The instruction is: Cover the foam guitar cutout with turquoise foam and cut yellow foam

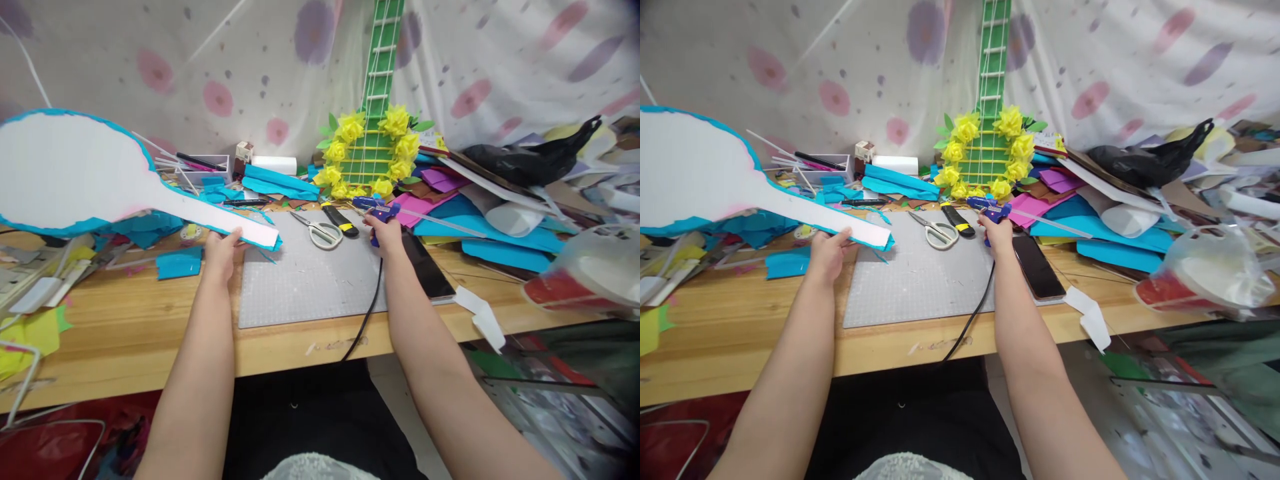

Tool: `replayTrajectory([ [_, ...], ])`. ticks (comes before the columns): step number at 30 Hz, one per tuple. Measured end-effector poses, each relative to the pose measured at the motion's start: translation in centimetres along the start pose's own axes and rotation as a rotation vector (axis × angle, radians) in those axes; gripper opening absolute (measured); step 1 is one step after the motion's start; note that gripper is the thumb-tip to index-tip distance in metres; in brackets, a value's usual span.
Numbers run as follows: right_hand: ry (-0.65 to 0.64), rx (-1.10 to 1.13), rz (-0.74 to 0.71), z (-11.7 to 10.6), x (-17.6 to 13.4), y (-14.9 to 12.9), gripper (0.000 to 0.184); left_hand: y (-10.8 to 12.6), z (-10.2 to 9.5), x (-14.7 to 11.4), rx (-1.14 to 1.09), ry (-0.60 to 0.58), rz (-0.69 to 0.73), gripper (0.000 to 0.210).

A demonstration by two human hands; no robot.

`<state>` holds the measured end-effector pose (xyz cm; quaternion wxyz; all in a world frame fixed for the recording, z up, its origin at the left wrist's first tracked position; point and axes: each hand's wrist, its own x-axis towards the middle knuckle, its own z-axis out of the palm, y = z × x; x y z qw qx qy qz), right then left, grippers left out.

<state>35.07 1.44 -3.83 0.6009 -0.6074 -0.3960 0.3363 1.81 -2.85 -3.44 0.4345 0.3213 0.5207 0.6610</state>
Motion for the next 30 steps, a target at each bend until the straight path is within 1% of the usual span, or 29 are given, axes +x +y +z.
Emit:
replayTrajectory([
  [4, -0.057, 0.068, -0.024, 0.1, -0.4, -0.6, 0.023, 0.0, 0.4, -0.3, -0.012, -0.047, -0.056, 0.028],
  [7, -0.111, 0.064, -0.045, 0.1, -0.7, -1.0, 0.025, 0.0, 0.5, -0.4, -0.010, -0.073, -0.066, 0.028],
  [11, -0.142, 0.045, -0.027, 0.2, -1.0, -1.2, 0.027, 0.0, 0.9, -0.7, 0.017, -0.060, -0.076, 0.025],
  [13, -0.178, 0.040, -0.013, 0.4, -1.2, -1.1, 0.030, -0.1, 1.1, -0.9, 0.058, -0.060, -0.095, 0.023],
  [15, -0.246, 0.056, -0.002, 0.6, -1.5, -1.2, 0.035, -0.2, 1.2, -1.2, 0.159, -0.092, -0.138, 0.020],
  [16, -0.286, 0.072, 0.005, 0.9, -1.7, -1.2, 0.037, -0.2, 1.2, -1.3, 0.247, -0.109, -0.167, 0.017],
  [17, -0.328, 0.094, 0.014, 1.1, -2.0, -1.4, 0.040, -0.1, 1.1, -1.4, 0.364, -0.112, -0.182, 0.018],
  [18, -0.373, 0.118, 0.024, 1.5, -2.4, -1.5, 0.042, 0.1, 1.0, -1.4, 0.508, -0.086, -0.169, 0.024],
  [19, -0.422, 0.139, 0.032, 1.9, -2.9, -1.7, 0.043, 0.3, 0.9, -1.5, 0.660, -0.022, -0.118, 0.032],
  [20, -0.468, 0.158, 0.042, 2.3, -3.4, -2.0, 0.043, 0.5, 0.8, -1.6, 0.796, 0.072, -0.027, 0.039],
  [21, -0.516, 0.173, 0.051, 2.7, -4.0, -2.2, 0.044, 0.7, 0.8, -1.8, 0.894, 0.179, 0.093, 0.043],
  [22, -0.561, 0.184, 0.060, 3.2, -4.6, -2.5, 0.044, 0.8, 1.0, -2.0, 0.942, 0.270, 0.222, 0.044],
  [23, -0.601, 0.198, 0.064, 3.6, -5.2, -2.7, 0.044, 0.8, 1.4, -2.4, 0.942, 0.317, 0.331, 0.042],
  [24, -0.642, 0.212, 0.064, 4.0, -5.8, -2.8, 0.044, 0.7, 2.0, -2.8, 0.912, 0.320, 0.412, 0.039],
  [25, -0.674, 0.220, 0.062, 4.4, -6.3, -2.9, 0.043, 0.4, 2.6, -3.3, 0.875, 0.276, 0.463, 0.034],
  [26, -0.697, 0.215, 0.058, 4.8, -6.8, -2.9, 0.042, -0.1, 3.3, -3.9, 0.841, 0.214, 0.484, 0.030],
  [28, -0.716, 0.167, 0.048, 5.6, -7.7, -2.8, 0.039, -1.2, 4.8, -4.9, 0.784, 0.088, 0.488, 0.026],
  [30, -0.717, 0.098, 0.032, 6.2, -8.3, -2.5, 0.035, -2.1, 5.8, -5.6, 0.759, 0.017, 0.477, 0.025],
])
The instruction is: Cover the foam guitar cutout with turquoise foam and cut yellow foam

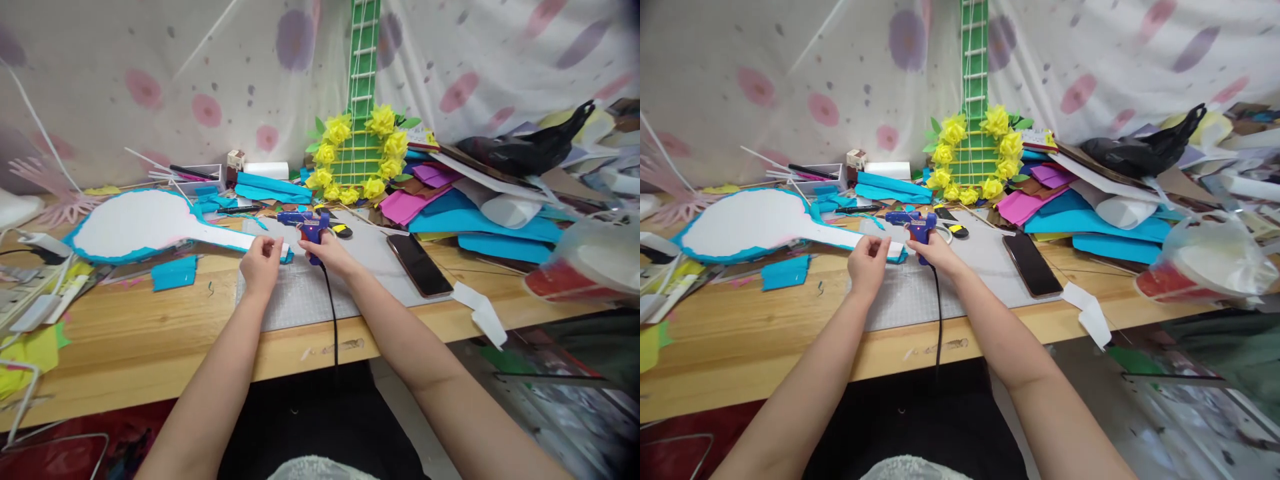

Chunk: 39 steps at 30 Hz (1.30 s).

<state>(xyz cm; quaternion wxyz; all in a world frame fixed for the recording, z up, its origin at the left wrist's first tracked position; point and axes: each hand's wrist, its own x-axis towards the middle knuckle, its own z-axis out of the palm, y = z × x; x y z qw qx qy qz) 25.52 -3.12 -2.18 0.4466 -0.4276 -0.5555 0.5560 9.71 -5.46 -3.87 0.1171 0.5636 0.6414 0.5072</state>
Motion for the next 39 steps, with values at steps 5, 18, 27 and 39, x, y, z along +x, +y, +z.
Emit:
replayTrajectory([
  [5, 0.002, -0.046, 0.000, 1.3, 0.1, 0.7, 0.031, 0.0, 0.6, -0.5, 0.026, -0.055, -0.001, 0.020],
  [18, -0.121, 0.239, 0.032, 1.4, 0.0, 0.6, 0.036, 0.6, 0.9, -0.9, 0.093, 0.046, 0.098, 0.024],
  [27, -0.181, 0.326, 0.065, 1.5, 0.0, 0.6, 0.031, 0.8, 1.2, -0.5, 0.159, 0.104, 0.116, 0.028],
  [39, 0.021, -0.161, -0.054, 2.4, 0.1, 1.5, 0.026, 2.1, 0.7, -0.4, 0.090, 0.102, -0.079, 0.040],
])
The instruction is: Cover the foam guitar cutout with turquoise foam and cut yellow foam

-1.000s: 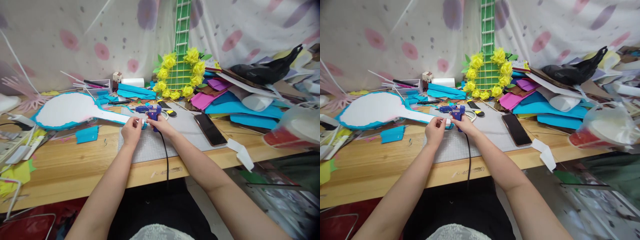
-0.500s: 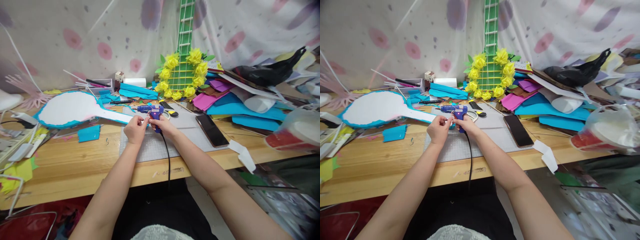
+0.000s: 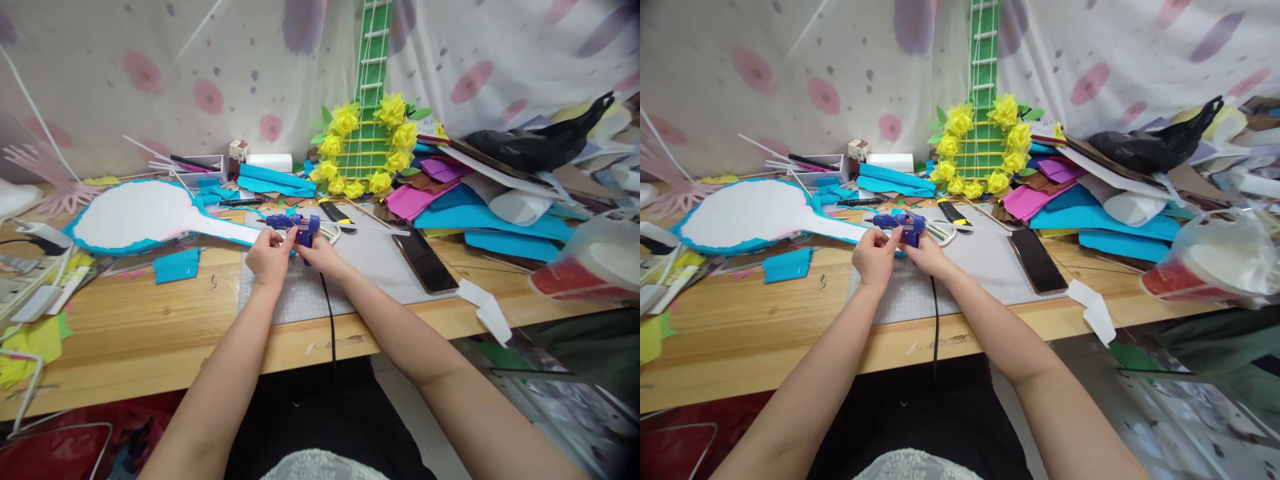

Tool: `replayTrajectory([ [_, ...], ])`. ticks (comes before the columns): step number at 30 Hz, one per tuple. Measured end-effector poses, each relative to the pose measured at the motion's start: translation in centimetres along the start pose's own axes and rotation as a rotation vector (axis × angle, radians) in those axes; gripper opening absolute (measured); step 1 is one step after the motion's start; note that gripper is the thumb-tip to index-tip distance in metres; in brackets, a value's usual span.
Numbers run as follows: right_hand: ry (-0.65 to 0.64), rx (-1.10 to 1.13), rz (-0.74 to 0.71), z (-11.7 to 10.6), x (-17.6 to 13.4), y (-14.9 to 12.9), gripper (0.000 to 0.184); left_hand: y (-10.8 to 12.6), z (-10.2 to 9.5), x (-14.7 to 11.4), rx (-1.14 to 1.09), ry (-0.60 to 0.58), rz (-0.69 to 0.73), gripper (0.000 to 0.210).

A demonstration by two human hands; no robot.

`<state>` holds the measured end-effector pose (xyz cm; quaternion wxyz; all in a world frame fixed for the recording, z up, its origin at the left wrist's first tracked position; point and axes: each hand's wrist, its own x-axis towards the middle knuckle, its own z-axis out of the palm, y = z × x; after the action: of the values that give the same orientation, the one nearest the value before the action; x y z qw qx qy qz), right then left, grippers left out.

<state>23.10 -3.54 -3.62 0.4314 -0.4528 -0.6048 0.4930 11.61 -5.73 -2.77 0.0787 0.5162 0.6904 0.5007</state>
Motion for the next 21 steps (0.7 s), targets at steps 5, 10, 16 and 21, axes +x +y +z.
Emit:
replayTrajectory([
  [5, 0.161, -0.105, -0.126, 0.3, 0.2, 0.7, 0.032, 0.6, 0.4, 0.0, -0.109, -0.049, -0.106, 0.041],
  [10, 0.242, -0.156, -0.162, 0.5, 0.3, 1.0, 0.034, 0.7, 0.7, 0.1, -0.152, -0.073, -0.122, 0.038],
  [16, 0.256, -0.157, -0.175, 0.6, 0.4, 1.1, 0.033, 0.9, 0.7, 0.1, -0.135, -0.053, -0.072, 0.034],
  [21, 0.282, -0.149, -0.166, 0.5, 0.5, 1.0, 0.036, 0.7, 0.8, 0.2, -0.133, -0.065, -0.056, 0.030],
])
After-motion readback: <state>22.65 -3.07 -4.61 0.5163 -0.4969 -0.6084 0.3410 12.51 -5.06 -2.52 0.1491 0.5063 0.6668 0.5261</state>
